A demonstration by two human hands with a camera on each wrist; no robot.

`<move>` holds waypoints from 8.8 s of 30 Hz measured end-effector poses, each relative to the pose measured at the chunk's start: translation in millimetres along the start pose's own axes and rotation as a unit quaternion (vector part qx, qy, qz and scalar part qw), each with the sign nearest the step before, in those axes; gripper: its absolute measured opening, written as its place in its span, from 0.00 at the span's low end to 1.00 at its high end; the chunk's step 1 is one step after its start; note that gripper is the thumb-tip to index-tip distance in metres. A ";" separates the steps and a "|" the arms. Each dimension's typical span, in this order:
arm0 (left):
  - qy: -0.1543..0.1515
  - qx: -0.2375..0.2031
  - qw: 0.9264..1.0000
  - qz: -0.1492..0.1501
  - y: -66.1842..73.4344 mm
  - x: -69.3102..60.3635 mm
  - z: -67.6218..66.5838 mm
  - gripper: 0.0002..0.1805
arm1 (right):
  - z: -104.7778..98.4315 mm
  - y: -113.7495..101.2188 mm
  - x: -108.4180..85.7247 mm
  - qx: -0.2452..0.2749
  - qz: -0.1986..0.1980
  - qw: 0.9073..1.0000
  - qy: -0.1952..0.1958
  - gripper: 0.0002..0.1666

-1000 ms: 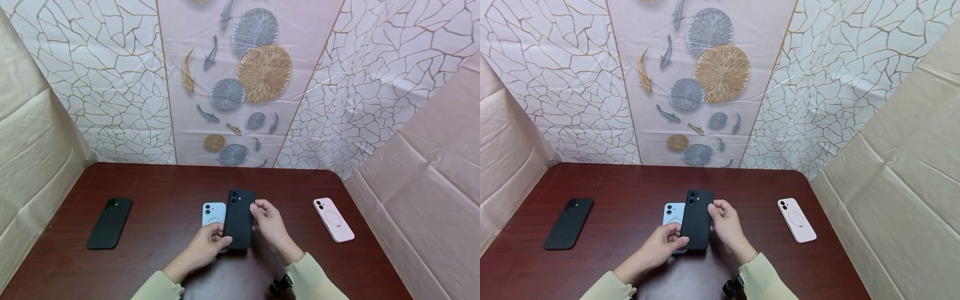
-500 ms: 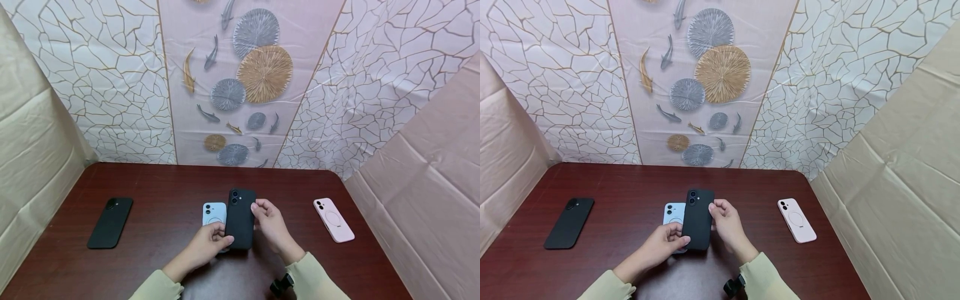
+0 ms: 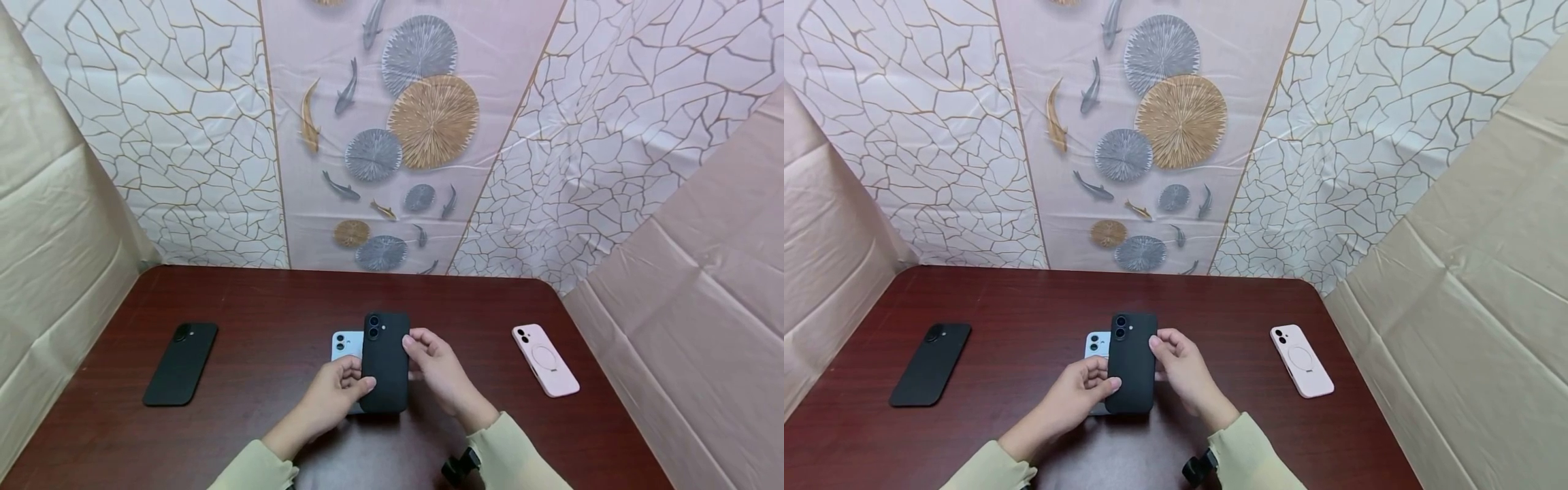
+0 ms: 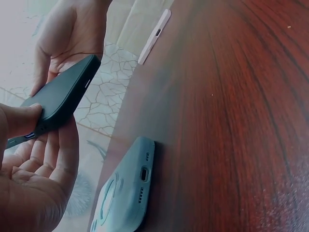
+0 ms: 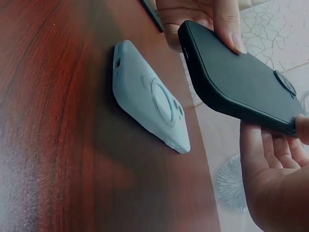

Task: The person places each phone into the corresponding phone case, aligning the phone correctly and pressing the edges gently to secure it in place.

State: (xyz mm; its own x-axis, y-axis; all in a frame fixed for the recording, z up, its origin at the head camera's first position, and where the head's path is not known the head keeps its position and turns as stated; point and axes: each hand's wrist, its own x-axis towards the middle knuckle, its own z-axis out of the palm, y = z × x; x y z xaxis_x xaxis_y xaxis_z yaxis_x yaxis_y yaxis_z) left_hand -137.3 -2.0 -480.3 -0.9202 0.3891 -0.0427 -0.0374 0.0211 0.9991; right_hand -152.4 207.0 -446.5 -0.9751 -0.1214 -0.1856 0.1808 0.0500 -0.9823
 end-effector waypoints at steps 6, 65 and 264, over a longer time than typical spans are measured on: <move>0.004 0.002 1.000 0.005 -4.0 0.3 1.3 0.10 | -2.3 4.5 -3.2 0.005 0.012 1.000 -0.019 0.21; 0.050 -0.130 0.990 -0.030 -6.0 4.2 -6.0 0.18 | -2.0 23.7 -12.2 0.068 0.062 0.983 -0.158 0.18; 0.193 0.532 0.820 -0.091 8.8 -39.0 -166.5 0.47 | -195.9 24.5 -8.5 -0.559 -0.001 0.802 0.208 0.38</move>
State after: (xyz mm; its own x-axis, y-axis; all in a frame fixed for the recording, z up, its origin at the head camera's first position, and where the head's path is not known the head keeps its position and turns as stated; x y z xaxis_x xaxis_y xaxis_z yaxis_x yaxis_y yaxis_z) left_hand -166.5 -170.4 -469.1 -0.9995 -0.0258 0.0205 -0.0155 0.9170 0.3986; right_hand -164.9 403.5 -463.8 -0.9758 0.2071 0.0703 0.1772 0.9370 -0.3011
